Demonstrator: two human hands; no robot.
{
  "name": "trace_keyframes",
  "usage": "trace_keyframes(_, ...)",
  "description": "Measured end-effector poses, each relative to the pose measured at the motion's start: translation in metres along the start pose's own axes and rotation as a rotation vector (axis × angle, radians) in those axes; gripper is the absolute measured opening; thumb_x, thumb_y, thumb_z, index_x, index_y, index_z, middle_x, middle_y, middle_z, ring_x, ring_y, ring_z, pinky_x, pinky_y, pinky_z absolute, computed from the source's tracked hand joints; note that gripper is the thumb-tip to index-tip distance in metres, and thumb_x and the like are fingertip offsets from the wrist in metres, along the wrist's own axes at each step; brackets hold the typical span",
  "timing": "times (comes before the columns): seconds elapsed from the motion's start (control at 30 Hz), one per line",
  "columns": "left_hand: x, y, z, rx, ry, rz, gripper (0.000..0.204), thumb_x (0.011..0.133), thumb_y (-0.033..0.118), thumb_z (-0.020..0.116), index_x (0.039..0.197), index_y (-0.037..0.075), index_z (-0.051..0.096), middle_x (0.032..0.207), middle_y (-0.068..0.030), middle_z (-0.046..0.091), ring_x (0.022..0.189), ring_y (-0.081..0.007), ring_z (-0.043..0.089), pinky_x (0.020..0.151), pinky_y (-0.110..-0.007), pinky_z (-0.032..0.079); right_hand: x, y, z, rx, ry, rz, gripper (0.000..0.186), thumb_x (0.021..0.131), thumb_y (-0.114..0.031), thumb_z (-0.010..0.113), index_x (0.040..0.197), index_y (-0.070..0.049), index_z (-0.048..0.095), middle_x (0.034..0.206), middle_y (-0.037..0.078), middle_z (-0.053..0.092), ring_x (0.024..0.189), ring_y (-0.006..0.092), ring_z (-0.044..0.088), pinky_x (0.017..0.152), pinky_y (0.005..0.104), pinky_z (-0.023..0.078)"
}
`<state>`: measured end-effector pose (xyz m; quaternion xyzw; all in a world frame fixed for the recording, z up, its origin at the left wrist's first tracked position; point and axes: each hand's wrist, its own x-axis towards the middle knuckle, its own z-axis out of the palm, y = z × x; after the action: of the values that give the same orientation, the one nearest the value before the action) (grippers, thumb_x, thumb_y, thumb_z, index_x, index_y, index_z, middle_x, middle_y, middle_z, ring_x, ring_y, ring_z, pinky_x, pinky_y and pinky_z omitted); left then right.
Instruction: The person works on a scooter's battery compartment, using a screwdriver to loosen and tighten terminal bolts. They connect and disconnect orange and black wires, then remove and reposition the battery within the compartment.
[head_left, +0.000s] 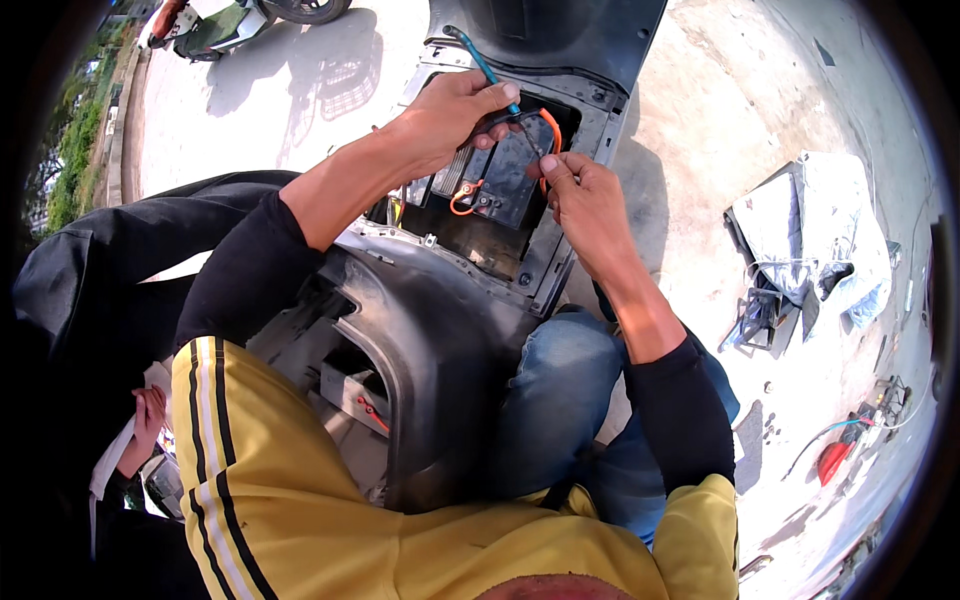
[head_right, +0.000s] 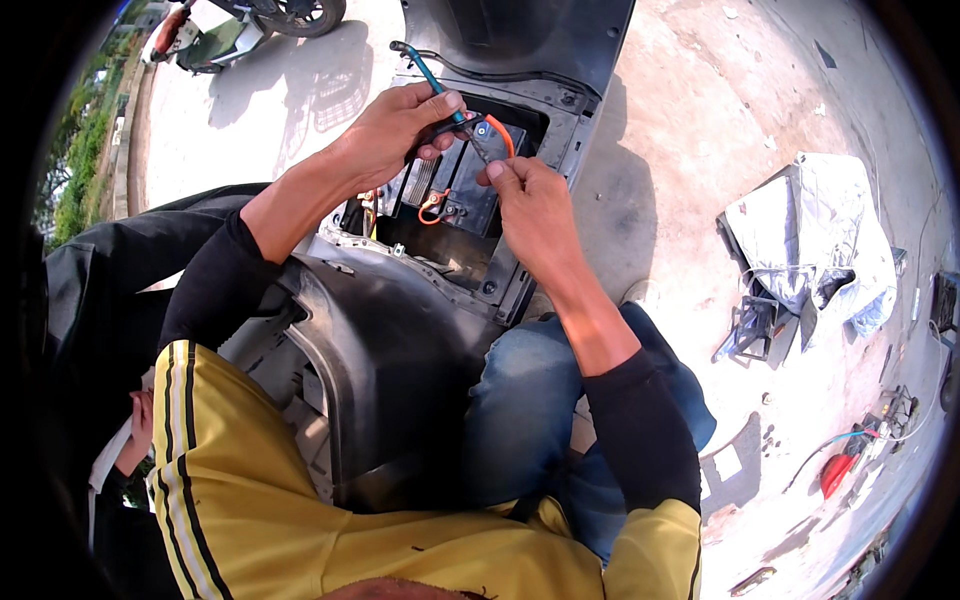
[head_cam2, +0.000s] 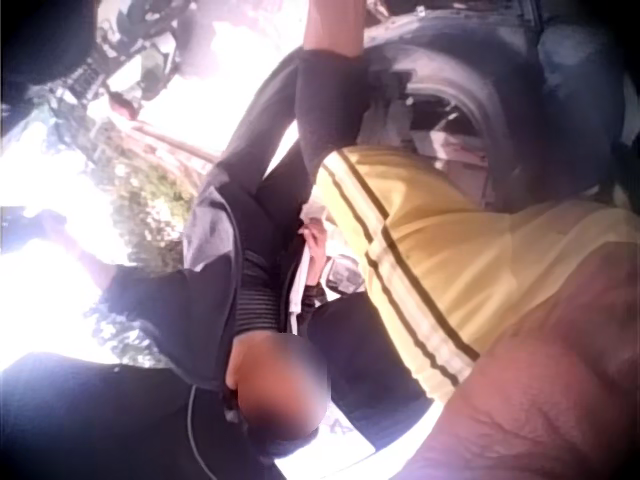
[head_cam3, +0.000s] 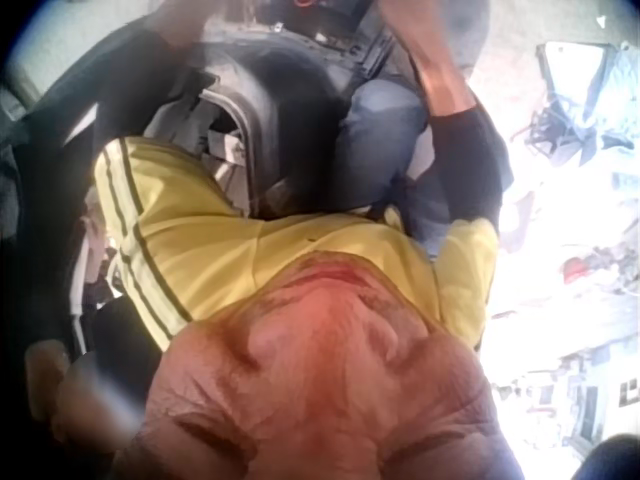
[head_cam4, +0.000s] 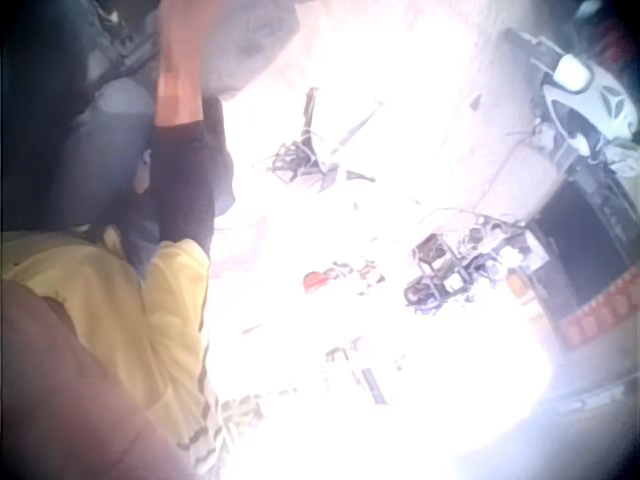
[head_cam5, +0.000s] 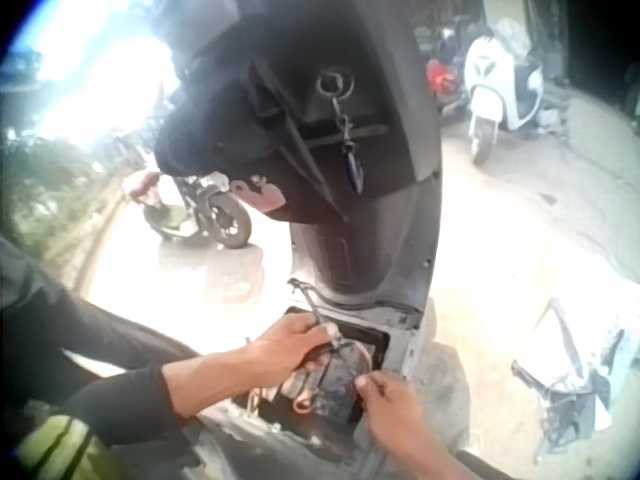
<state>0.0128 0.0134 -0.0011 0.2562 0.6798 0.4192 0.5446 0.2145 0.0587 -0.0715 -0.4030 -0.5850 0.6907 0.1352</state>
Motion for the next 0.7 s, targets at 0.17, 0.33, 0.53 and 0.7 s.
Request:
trace_keyframes(0.17, 0.001, -0.004, -0.001, -0.014, 0.013, 0.022, 0.028, 0.107, 0.027, 0.061, 0.107, -0.001, 0.060, 0.087, -0.0024, 0.058, 0.073, -0.0074, 0.050, 0.060, -0.023, 0.042, -0.007, -0.018, 0.010, 0.105, 0.060, 0.031, 0.022, 0.097, -0.016, 0.071, 0.099, 0.006, 0.068, 0.075, 0.005, 0.063, 0.066, 0.0131, 0.054, 0.061, 0.0313, 0.045)
trace_keyframes(0.33, 0.002, -0.003, 0.000, -0.013, 0.014, 0.067, 0.027, 0.107, 0.025, 0.062, 0.108, -0.001, 0.061, 0.087, -0.0014, 0.058, 0.073, -0.0073, 0.051, 0.059, -0.024, 0.043, 0.005, -0.007, 0.011, 0.021, 0.127, -0.057, 0.022, 0.095, -0.015, 0.073, 0.097, 0.006, 0.068, 0.075, 0.004, 0.064, 0.068, 0.0101, 0.055, 0.060, 0.0290, 0.045)
trace_keyframes(0.53, 0.000, -0.003, 0.004, 0.053, 0.050, 0.095, 0.024, 0.106, 0.024, 0.063, 0.105, 0.000, 0.062, 0.086, -0.0007, 0.060, 0.073, -0.0069, 0.055, 0.060, -0.023, 0.044, 0.015, -0.006, 0.015, 0.182, 0.029, -0.091, 0.027, 0.103, -0.026, 0.067, 0.103, 0.001, 0.071, 0.073, -0.003, 0.055, 0.064, 0.0050, 0.047, 0.057, 0.0229, 0.036)
trace_keyframes(0.7, -0.001, -0.003, 0.005, 0.100, 0.046, 0.102, 0.024, 0.105, 0.024, 0.064, 0.106, 0.000, 0.062, 0.088, -0.0013, 0.062, 0.074, -0.0071, 0.057, 0.061, -0.023, 0.046, 0.018, -0.008, 0.014, 0.245, 0.015, -0.032, 0.023, 0.100, -0.018, 0.068, 0.104, 0.004, 0.073, 0.075, 0.002, 0.062, 0.067, 0.0083, 0.054, 0.061, 0.0250, 0.043)
